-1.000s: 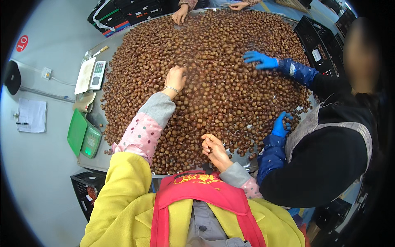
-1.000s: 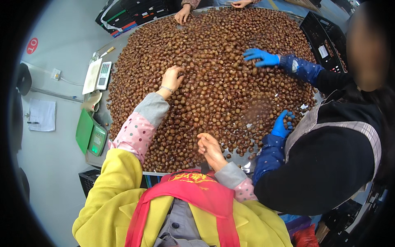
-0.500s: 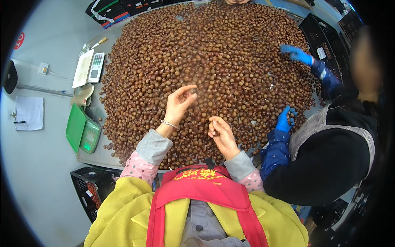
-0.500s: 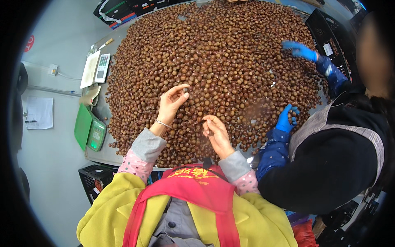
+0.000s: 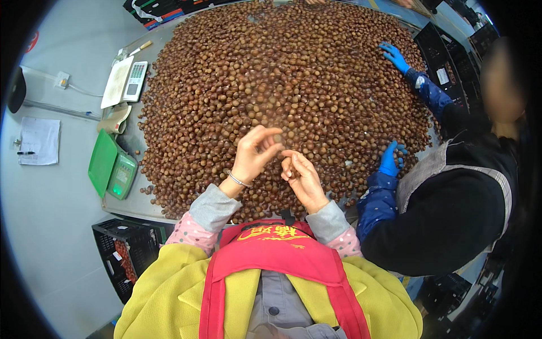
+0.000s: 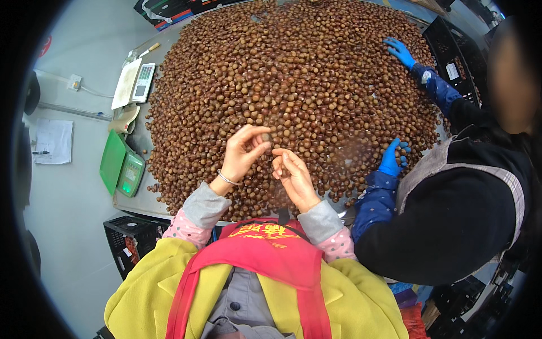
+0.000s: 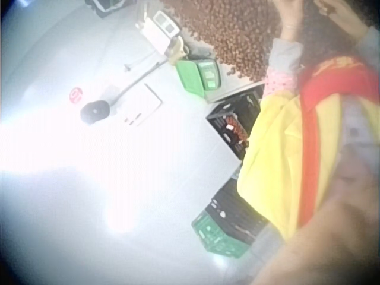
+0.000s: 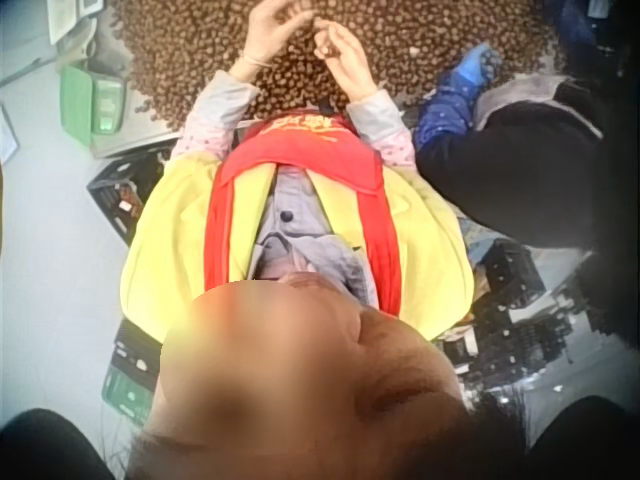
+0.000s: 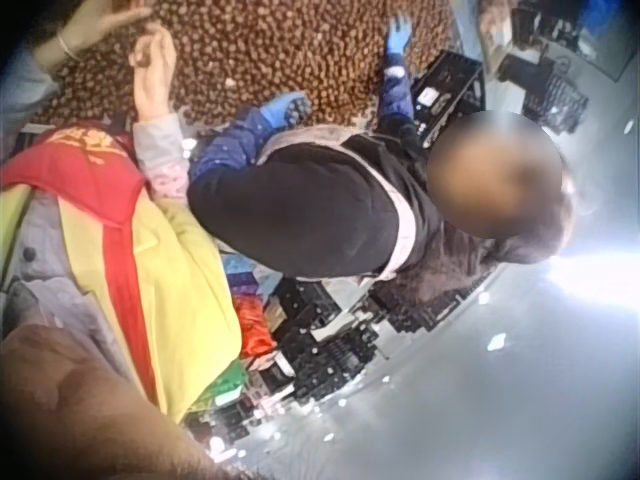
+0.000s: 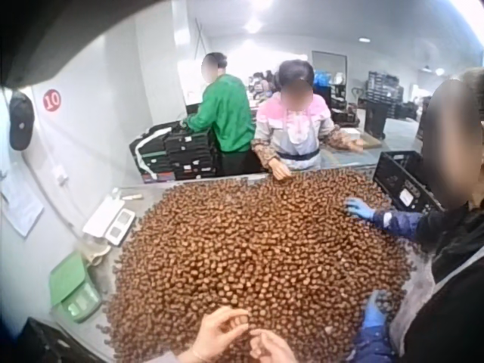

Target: The person sorts a large pile of chestnuts on a metal table by hand, picking up individual nuts and moving them across the surface. Another worker wearing blue gloves also sorts chestnuts nearby. The camera wearer repeatedly picks, inspects, and places chestnuts without using tools.

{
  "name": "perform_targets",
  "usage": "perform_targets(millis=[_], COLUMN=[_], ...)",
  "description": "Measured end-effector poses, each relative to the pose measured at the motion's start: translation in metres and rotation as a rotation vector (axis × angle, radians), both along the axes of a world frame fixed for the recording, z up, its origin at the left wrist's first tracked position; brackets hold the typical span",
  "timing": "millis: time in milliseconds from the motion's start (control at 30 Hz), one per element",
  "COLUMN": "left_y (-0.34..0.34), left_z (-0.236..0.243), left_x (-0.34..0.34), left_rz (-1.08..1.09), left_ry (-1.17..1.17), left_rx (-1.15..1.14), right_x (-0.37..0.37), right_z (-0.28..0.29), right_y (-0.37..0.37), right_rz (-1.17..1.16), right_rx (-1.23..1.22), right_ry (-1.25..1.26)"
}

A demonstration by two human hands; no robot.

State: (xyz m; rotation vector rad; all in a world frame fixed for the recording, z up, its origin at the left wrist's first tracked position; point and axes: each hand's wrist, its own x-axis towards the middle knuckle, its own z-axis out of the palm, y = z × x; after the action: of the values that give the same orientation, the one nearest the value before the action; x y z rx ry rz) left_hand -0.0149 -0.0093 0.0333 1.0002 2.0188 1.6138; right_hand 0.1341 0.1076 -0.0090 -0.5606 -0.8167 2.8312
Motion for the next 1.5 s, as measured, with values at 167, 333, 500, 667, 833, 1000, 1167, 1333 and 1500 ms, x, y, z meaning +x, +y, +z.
perform_targets(millis=[167, 333, 500, 667, 833, 1000, 1167, 1333, 1500], left_y=[-0.009, -0.023, -0.033, -0.035, -0.038, -0.031, -0.022, -0.012, 0.000], left_z=[-0.001, -0.015, -0.027, -0.033, -0.034, -0.032, -0.029, -0.031, -0.032], left_x=[0.028, 0.052, 0.063, 0.060, 0.051, 0.044, 0.038, 0.024, 0.003], left_rz=[-0.066, 0.042, 0.015, -0.035, -0.045, -0.052, -0.038, -0.044, -0.033], left_ry=[0.096, -0.047, -0.099, -0.002, 0.043, 0.012, 0.008, 0.031, -0.008], left_rx=[-0.048, -0.098, -0.186, -0.237, -0.223, -0.228, -0.226, -0.217, -0.193], right_x=[0.001, 0.011, 0.022, 0.025, 0.022, 0.018, 0.012, -0.003, -0.029], right_z=[0.002, -0.013, -0.031, -0.033, -0.032, -0.034, -0.036, -0.041, -0.043], right_y=[0.001, 0.014, 0.002, -0.012, -0.004, 0.005, 0.007, 0.005, 0.010], right_rz=[-0.067, -0.028, 0.090, 0.229, 0.292, 0.288, 0.221, 0.141, 0.068], right_rx=[-0.128, -0.023, 0.085, 0.059, -0.028, -0.141, -0.186, -0.177, -0.185], right_ry=[-0.084, -0.100, -0.244, -0.131, -0.047, 0.031, 0.017, -0.031, -0.018])
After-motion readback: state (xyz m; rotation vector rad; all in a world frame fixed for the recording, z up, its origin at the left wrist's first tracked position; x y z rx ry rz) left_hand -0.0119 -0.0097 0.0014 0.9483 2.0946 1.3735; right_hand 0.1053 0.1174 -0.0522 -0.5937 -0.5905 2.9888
